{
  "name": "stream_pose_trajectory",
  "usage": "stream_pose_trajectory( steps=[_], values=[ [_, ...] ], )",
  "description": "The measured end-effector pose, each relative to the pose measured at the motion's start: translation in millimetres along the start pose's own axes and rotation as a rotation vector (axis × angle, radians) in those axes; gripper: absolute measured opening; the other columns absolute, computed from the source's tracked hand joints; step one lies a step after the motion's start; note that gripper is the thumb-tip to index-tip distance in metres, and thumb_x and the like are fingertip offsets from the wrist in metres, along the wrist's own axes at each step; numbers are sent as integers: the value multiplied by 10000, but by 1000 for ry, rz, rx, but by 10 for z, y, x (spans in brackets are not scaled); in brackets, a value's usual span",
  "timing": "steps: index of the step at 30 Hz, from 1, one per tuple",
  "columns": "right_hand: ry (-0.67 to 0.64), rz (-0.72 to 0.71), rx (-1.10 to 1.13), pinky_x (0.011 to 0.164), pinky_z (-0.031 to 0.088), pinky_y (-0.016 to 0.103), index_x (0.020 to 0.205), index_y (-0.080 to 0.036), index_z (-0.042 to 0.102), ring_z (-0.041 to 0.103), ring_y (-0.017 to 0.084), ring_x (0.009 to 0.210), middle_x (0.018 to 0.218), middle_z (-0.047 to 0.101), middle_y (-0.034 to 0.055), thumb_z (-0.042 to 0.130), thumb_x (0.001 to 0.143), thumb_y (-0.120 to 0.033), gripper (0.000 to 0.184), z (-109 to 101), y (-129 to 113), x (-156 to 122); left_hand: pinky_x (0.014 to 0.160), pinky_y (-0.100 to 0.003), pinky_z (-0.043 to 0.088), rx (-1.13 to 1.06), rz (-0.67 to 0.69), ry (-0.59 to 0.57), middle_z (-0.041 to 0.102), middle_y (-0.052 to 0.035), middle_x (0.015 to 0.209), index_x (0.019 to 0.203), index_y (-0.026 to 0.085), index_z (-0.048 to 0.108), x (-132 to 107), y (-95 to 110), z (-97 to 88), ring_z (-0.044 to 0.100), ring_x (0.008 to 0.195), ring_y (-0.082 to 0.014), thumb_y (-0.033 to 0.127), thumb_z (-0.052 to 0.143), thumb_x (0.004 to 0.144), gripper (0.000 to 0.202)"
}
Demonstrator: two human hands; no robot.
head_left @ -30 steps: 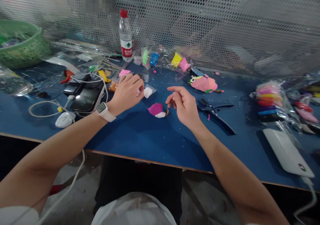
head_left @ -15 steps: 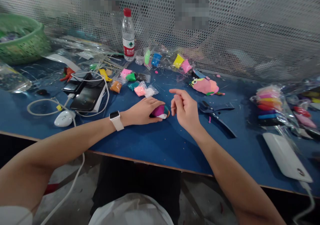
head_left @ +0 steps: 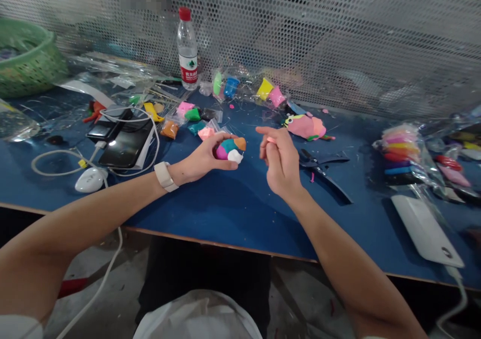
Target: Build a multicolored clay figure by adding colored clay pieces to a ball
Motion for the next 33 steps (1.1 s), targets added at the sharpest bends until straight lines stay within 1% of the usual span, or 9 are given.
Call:
stream_pose_trajectory(
  steps=[3,6,9,12,16,21,23,27,33],
  values=[
    [57,-18,45,760,645,384,1429,-331,692,779,193,819,1120,817,48,521,1225,-538,337,31,-64,-25,868,-325,634,-68,20,-9,742,-74,1280,1402,283,625,-3,-3,13,755,1052,-197,269,1039,782,745],
    [62,-18,55,759,648,347,1278,-310,741,832,185,816,1057,867,19,678,1167,-551,274,39,-89,-48,893,-321,629,-5,44,-17,739,-70,1303,1414,280,610,-5,21,10,755,1092,-203,268,1060,753,799],
    [83,-37,-9,672,582,315,1059,-281,765,764,161,687,849,818,-13,771,1105,-585,308,1,-120,-48,934,-346,631,70,52,-27,741,-100,1382,1470,257,629,-10,64,7,761,1155,-230,307,1059,761,831],
    [80,-112,-81,619,504,316,912,-259,756,623,140,617,735,708,-17,758,1113,-580,379,-14,-194,-22,943,-368,631,158,62,-27,769,-98,1314,1387,217,670,-14,103,-1,766,1117,-234,369,1056,781,734],
    [63,-176,-100,621,496,311,994,-263,809,567,140,675,821,627,2,686,1170,-447,283,7,-257,1,959,-386,625,256,114,-2,771,-65,1204,1294,211,650,-11,139,-22,755,1082,-232,386,1076,758,706],
    [-63,-199,-50,711,599,332,1321,-323,816,673,172,857,1073,699,47,582,1208,-352,262,110,-234,-24,1072,-417,603,268,101,32,724,-86,1357,1355,237,653,-7,145,-29,731,1212,-261,395,1090,738,772],
    [-65,-200,-25,727,623,326,1379,-336,794,717,178,916,1141,746,49,615,1197,-322,256,133,-207,-32,1081,-425,602,225,90,26,717,-88,1376,1381,248,646,-9,143,-22,729,1225,-267,410,1088,742,794],
    [-36,-129,22,703,633,307,1216,-307,813,762,178,899,1092,806,26,771,1128,-380,122,143,-134,-23,1061,-432,607,213,84,18,714,-83,1357,1383,247,656,-12,140,-19,727,1183,-256,426,1078,761,773],
    [-10,60,118,671,620,299,1056,-277,803,787,176,848,1052,850,14,896,1017,-518,260,125,-94,-25,1073,-431,608,235,111,-11,708,-92,1384,1389,244,661,-13,156,-13,720,1203,-256,419,1068,784,750]
  ],
)
Point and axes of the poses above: each hand's wrist, its own x-axis towards the middle knuckle, its own z-axis out of the palm, y = z × x, the point moved 5 cm from there along x, towards the middle knuckle
